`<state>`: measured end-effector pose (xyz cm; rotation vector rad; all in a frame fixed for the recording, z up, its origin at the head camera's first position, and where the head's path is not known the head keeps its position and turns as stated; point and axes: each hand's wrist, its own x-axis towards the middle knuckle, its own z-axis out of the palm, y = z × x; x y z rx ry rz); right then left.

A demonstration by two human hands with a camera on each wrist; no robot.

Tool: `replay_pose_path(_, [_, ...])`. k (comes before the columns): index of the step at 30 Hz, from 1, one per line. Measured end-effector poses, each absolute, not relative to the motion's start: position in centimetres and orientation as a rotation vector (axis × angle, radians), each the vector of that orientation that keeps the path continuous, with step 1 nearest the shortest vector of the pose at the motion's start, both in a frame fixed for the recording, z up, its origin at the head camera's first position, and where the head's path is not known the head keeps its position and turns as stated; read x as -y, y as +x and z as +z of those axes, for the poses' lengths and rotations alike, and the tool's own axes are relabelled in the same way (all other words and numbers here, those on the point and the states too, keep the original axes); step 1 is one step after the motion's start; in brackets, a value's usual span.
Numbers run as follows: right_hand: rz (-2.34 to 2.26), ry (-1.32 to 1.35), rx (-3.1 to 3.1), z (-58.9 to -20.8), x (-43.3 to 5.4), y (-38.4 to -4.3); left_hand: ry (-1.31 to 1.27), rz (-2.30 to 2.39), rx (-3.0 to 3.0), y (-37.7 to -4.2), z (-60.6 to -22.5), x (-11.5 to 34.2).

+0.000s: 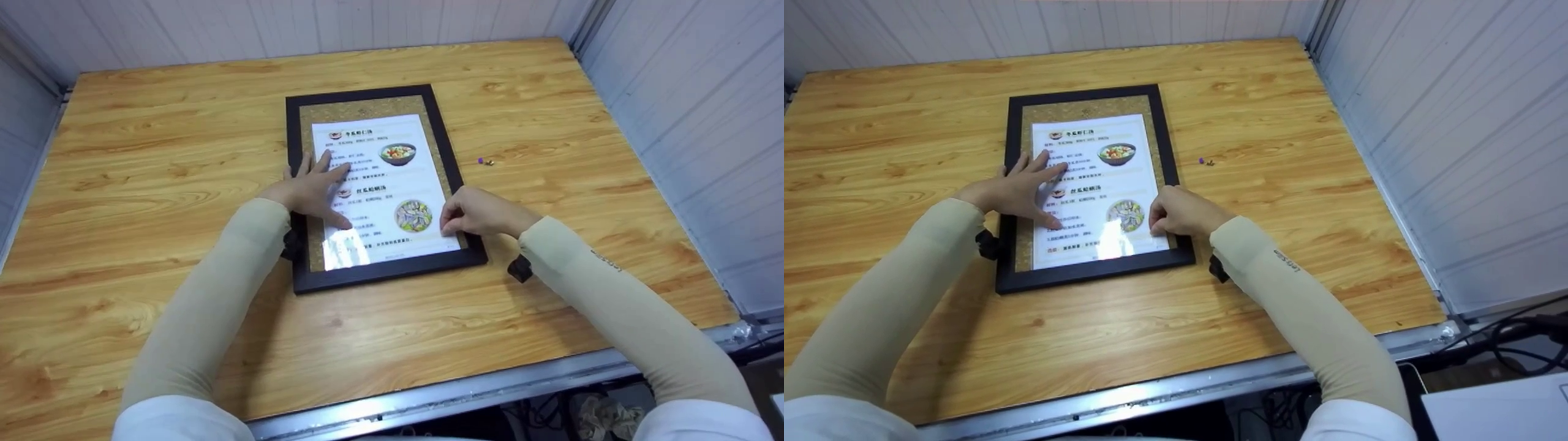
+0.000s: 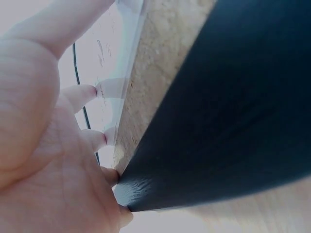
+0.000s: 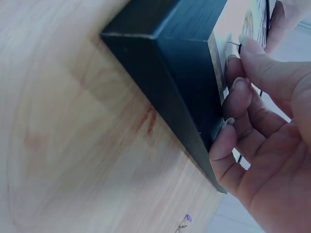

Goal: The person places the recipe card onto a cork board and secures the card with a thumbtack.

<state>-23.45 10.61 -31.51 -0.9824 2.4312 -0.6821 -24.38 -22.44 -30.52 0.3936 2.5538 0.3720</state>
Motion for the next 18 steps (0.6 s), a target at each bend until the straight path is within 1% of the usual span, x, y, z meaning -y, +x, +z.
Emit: replay_pose_path(18, [-0.651,-0.914,-2.435,-31.45,-10.24,-23.4,0.394,0.341,-2.548,-24.41,-30.67,22.34])
